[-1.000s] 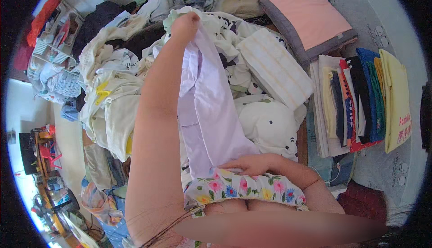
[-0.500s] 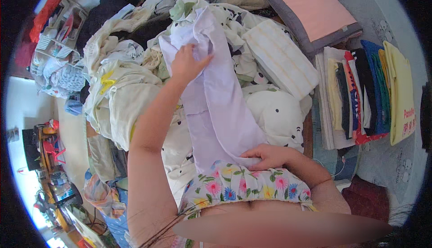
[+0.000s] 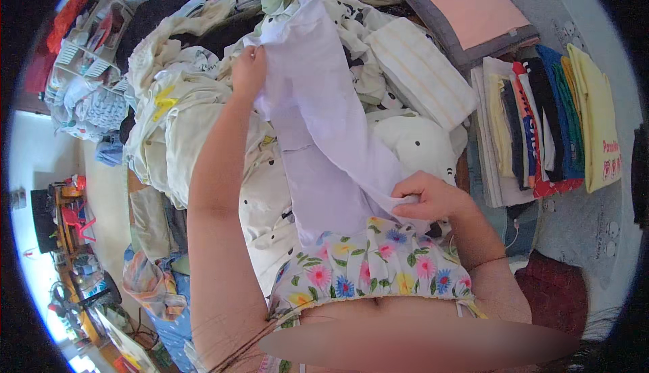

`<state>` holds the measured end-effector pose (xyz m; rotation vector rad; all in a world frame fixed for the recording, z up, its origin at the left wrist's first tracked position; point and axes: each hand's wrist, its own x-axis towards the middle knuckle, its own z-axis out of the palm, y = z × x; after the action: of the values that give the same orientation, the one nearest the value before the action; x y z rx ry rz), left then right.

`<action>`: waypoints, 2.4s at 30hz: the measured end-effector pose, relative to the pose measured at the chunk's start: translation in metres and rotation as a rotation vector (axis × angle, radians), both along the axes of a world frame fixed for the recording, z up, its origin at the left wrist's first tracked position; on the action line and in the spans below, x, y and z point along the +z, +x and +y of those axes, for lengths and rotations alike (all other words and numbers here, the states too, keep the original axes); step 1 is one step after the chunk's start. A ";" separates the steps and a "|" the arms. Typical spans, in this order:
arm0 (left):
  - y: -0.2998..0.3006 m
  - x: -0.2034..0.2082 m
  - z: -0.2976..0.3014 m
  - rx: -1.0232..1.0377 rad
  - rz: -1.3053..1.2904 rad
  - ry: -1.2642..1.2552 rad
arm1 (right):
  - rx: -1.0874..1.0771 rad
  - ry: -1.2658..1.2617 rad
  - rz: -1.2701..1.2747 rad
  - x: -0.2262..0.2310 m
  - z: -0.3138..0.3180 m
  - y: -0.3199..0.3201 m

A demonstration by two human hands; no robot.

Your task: Folding a purple t-shirt on a bed.

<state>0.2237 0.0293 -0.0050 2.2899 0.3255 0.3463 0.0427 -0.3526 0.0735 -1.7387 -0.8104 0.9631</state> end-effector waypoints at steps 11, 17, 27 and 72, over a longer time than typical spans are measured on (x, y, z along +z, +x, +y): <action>-0.019 0.006 -0.002 -0.039 0.148 0.844 | 0.359 -0.222 -0.160 -0.029 0.058 -0.024; -0.042 -0.014 -0.056 -0.770 -0.242 1.122 | 0.374 -0.147 -0.019 -0.020 0.056 -0.027; -0.009 -0.021 -0.033 -0.216 0.166 0.792 | 0.296 0.232 -0.121 -0.058 0.048 -0.045; -0.341 0.028 -0.131 -0.749 -0.139 0.206 | -0.449 -0.375 -0.413 -0.043 -0.044 -0.096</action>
<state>-0.1169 -0.1021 0.0226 2.3782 -0.6553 0.1492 -0.0531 -0.3964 0.0301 -2.3650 -0.4649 0.4731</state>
